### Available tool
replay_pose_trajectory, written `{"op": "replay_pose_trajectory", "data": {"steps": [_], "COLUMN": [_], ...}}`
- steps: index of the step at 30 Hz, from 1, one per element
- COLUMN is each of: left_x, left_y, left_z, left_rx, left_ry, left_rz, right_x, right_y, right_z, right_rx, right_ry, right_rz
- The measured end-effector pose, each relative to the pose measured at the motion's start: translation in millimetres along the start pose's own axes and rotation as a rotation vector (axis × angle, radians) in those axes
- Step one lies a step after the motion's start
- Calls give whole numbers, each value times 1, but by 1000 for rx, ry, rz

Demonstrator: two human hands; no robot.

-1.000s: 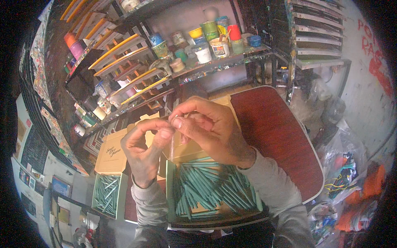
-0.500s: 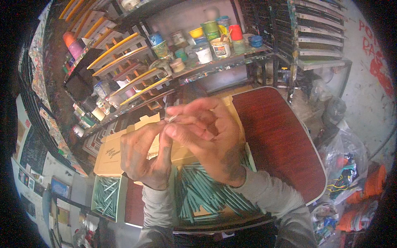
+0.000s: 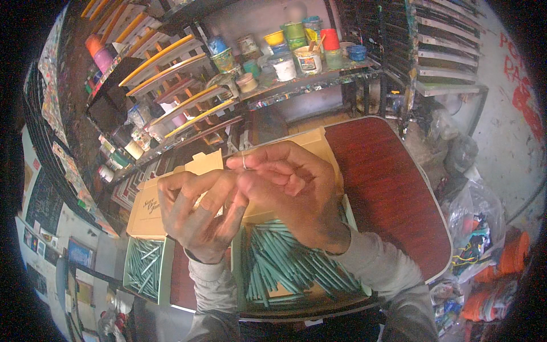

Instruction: The person puts white plastic tips and caps into green tubes by hand, then places the assembled pens into a cardboard box on a table.

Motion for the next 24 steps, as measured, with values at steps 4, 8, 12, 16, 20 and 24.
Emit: {"op": "replay_pose_trajectory", "data": {"steps": [4, 8, 12, 16, 20, 24], "left_x": [0, 1, 6, 8, 5, 1], "left_y": [-4, -9, -8, -11, -11, -14], "left_z": [1, -8, -3, 6, 8, 9], "left_rx": [58, -112, -445, -551, -717, -774], "left_ry": [-25, -5, -19, 9, -21, -85], "left_rz": [3, 281, 596, 781, 942, 952], "right_x": [-1, -3, -1, -12, -19, -18], "right_y": [-5, 0, 6, 0, -13, -12], "right_z": [3, 1, -7, -6, -8, -8], "right_rx": [104, 23, -240, -183, 103, 182], "right_ry": [31, -19, -79, -208, -271, -328], "right_rz": [30, 13, 51, 134, 55, 48]}}
Point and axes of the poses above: each hand's wrist, its own z-axis away from the middle knuckle, its own x-axis out of the palm, y = z × x, the point moved 1 cm from there along -z, towards the middle knuckle, and after that the axes turned 3 degrees about z, right-handed, at the moved point
